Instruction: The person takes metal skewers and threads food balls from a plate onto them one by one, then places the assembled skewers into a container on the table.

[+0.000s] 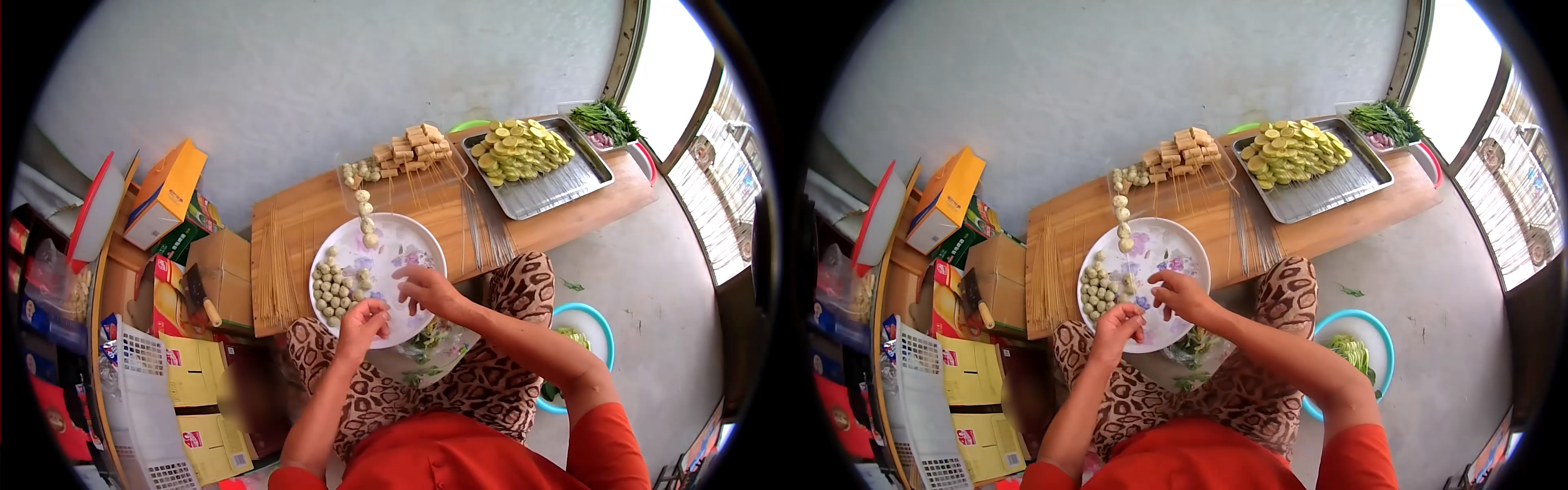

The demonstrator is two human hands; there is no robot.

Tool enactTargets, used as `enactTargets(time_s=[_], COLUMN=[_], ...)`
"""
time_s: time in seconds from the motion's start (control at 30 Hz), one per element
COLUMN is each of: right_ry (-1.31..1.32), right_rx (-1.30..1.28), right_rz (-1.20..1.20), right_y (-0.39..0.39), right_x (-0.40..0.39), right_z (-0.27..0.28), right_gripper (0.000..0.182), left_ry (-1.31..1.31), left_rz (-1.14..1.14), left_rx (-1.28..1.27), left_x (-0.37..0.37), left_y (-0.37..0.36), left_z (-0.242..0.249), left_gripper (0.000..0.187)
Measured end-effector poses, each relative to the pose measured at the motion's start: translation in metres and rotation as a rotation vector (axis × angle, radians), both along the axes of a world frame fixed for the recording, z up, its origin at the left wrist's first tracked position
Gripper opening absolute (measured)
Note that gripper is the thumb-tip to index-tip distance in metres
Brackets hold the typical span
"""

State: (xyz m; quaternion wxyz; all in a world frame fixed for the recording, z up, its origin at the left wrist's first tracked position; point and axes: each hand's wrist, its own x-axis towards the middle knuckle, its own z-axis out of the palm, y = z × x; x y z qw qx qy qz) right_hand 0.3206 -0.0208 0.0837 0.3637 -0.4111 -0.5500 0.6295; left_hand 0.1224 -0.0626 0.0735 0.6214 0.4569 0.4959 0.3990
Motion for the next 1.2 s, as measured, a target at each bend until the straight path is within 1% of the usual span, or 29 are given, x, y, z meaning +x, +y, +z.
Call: enactTargets(time_s=[0.07, 0.23, 0.33, 0.4, 0.43, 0.53, 0.6, 0.73, 0.87, 0.93, 0.97, 1.0, 1.03, 1.17, 1.2], right_ry=[-0.035, -0.047, -0.102, -0.236, -0.237, -0.335, -0.348, -0.390, -0.414, -0.417, -0.431, -0.444, -0.446, -0.472, -0.476], right_rx=[-0.076, -0.081, -0.039, 0.100, 0.106, 0.231, 0.246, 0.288, 0.295, 0.302, 0.309, 0.315, 0.314, 0.277, 0.265], right_rz=[0.014, 0.114, 0.144, 0.155, 0.154, 0.128, 0.120, 0.105, 0.099, 0.094, 0.091, 0.088, 0.092, 0.099, 0.102], right_y=[0.001, -0.005, -0.012, -0.015, -0.015, -0.018, -0.017, -0.017, -0.019, -0.018, -0.017, -0.017, -0.017, -0.017, -0.017], right_x=[0.010, 0.011, 0.009, 0.010, 0.012, 0.015, 0.017, 0.023, 0.024, 0.025, 0.026, 0.025, 0.025, 0.021, 0.020], right_z=[-0.007, -0.003, -0.004, -0.003, 0.000, 0.004, 0.005, 0.006, 0.000, -0.001, -0.002, -0.002, -0.002, -0.005, -0.007], right_gripper=[0.023, 0.019, 0.019, 0.017, 0.017, 0.016, 0.016, 0.016, 0.017, 0.017, 0.017, 0.018, 0.018, 0.018, 0.018], left_ry=[0.025, 0.061, 0.136, 0.189, 0.189, 0.175, 0.195, 0.243, 0.274, 0.364, 0.359, 0.425, 0.491, 0.469, 0.501], left_rz=[-0.004, -0.008, 0.038, 0.026, 0.027, 0.054, 0.062, 0.109, 0.138, 0.174, 0.177, 0.241, 0.305, 0.294, 0.279], left_rx=[0.013, 0.023, 0.006, -0.028, -0.021, -0.068, -0.069, -0.111, -0.129, -0.110, -0.114, -0.080, -0.044, -0.038, 0.005], left_x=[-0.012, -0.041, -0.049, -0.051, -0.048, -0.043, -0.038, -0.026, -0.022, -0.019, -0.017, -0.013, -0.010, -0.016, -0.020], left_y=[0.023, 0.100, 0.151, 0.182, 0.195, 0.224, 0.241, 0.266, 0.293, 0.301, 0.300, 0.298, 0.295, 0.268, 0.258], left_z=[0.009, 0.018, 0.022, 0.025, 0.026, 0.022, 0.014, 0.005, -0.026, -0.038, -0.042, -0.046, -0.044, -0.025, -0.019], left_gripper=[0.011, 0.011, 0.011, 0.009, 0.009, 0.007, 0.007, 0.007, 0.007, 0.010, 0.010, 0.011, 0.013, 0.017, 0.018])
